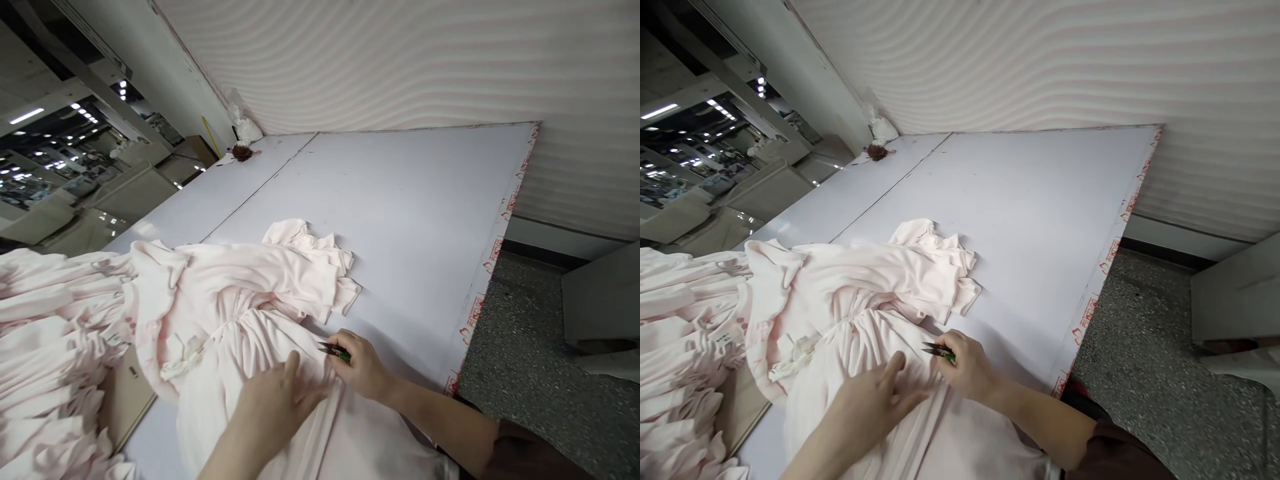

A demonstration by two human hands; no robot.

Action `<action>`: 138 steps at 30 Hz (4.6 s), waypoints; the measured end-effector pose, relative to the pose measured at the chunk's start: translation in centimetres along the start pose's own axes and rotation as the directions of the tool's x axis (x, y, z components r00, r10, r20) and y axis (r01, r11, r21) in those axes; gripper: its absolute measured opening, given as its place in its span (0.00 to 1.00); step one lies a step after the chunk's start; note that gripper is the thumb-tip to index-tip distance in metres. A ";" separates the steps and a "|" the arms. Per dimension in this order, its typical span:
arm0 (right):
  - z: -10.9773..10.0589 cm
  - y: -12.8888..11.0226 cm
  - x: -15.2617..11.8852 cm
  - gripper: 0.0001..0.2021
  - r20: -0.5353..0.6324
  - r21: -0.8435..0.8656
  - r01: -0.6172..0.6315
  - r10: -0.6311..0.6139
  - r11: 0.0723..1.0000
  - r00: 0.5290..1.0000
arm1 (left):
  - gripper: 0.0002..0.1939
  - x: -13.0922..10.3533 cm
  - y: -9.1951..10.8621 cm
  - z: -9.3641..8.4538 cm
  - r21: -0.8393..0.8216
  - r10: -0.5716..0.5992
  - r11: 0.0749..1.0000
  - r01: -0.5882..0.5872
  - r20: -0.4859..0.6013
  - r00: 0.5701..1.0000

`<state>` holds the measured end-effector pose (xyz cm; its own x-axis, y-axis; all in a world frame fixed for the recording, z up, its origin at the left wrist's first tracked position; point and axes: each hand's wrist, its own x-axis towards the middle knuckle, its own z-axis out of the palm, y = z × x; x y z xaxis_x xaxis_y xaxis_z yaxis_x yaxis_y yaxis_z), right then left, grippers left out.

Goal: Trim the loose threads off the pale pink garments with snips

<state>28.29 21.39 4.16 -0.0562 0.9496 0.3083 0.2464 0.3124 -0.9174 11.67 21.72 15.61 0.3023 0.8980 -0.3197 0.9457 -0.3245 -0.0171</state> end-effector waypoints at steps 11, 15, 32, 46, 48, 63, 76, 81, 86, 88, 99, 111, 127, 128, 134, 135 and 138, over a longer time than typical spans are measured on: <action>1.8 -0.5 -0.2 0.03 -0.001 0.110 -0.091 0.092 0.990 0.996 | 0.15 -1.6 -1.8 3.5 -0.032 0.318 0.899 -0.436 -0.635 0.704; 1.9 -1.1 -0.2 0.03 0.006 0.218 -0.013 0.012 0.976 1.000 | 0.14 -0.1 -0.9 3.7 -0.045 0.244 0.948 -0.315 -0.536 0.808; -1.6 -3.3 -0.5 0.08 0.240 0.064 0.047 -0.061 0.997 0.969 | 0.15 -2.4 -2.4 5.9 0.183 0.403 0.856 -0.484 -0.823 0.401; -0.1 -3.1 0.2 0.08 0.141 -0.097 0.190 -0.175 0.977 0.974 | 0.25 -2.6 -1.8 3.7 -0.905 -0.379 0.416 -0.092 -0.264 0.887; -0.4 -3.5 0.1 0.10 0.166 -0.088 0.228 -0.211 0.970 0.963 | 0.26 -2.4 -1.7 3.2 -0.929 -0.379 0.362 -0.076 -0.222 0.898; -0.4 -3.7 0.3 0.09 0.145 -0.157 0.321 -0.300 0.934 0.943 | 0.30 -2.4 -1.7 2.4 -0.956 -0.304 0.294 -0.009 -0.102 0.947; -1.0 -3.6 0.4 0.08 0.160 0.024 0.132 -0.134 0.991 0.978 | 0.26 -2.3 -2.5 3.2 -0.972 -0.267 0.233 -0.007 -0.071 0.961; -0.7 -3.1 0.4 0.10 0.161 0.010 0.061 -0.062 0.998 0.985 | 0.15 -2.2 -2.3 4.9 -0.849 -0.194 0.490 -0.199 -0.328 0.924; -0.8 -2.6 0.1 0.03 0.229 0.017 0.079 -0.081 0.997 0.970 | 0.10 -2.5 -2.4 7.2 -0.186 0.154 0.866 -0.464 -0.784 0.602; -1.2 -2.8 -0.1 0.04 0.247 0.039 0.060 -0.068 0.997 0.967 | 0.12 -2.8 -2.4 7.4 -0.071 0.229 0.865 -0.496 -0.824 0.518; -1.3 -2.1 -0.7 0.07 0.142 -0.001 -0.012 0.012 1.000 0.990 | 0.17 -2.6 -2.7 5.3 -0.087 0.299 0.799 -0.595 -0.800 0.519; -1.4 -2.8 -0.9 0.09 0.163 0.100 0.097 -0.113 0.990 0.980 | 0.16 -2.8 -3.3 4.6 -0.248 0.232 0.759 -0.602 -0.761 0.606; -3.2 -0.6 -0.9 0.10 0.165 0.130 -0.322 0.300 0.938 0.940 | 0.10 -2.6 -5.0 1.0 -0.286 0.212 0.917 -0.279 -0.244 0.946; -3.1 -0.5 -1.0 0.08 0.176 0.110 -0.321 0.300 0.941 0.938 | 0.11 -3.4 -6.6 0.3 -0.254 0.151 0.946 -0.202 -0.209 0.966; -0.9 -0.2 0.0 0.06 0.170 -0.015 -0.302 0.300 0.953 0.939 | 0.10 -4.4 -8.9 -0.3 0.248 -0.211 0.941 0.230 -0.101 0.972; -0.4 -0.1 0.4 0.06 0.164 -0.046 -0.302 0.305 0.952 0.938 | 0.12 -4.0 -8.2 0.4 0.308 -0.176 0.929 0.207 -0.125 0.976; 0.9 -0.1 1.5 0.01 0.142 -0.114 -0.287 0.302 0.951 0.943 | 0.17 -2.5 -5.5 2.7 0.340 0.124 0.940 -0.032 -0.251 0.960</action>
<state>27.32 22.84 4.49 -0.1157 0.9930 -0.0217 0.3608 0.0217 -0.9324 5.39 20.44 13.98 0.4374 0.8965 -0.0710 0.8385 -0.4351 -0.3279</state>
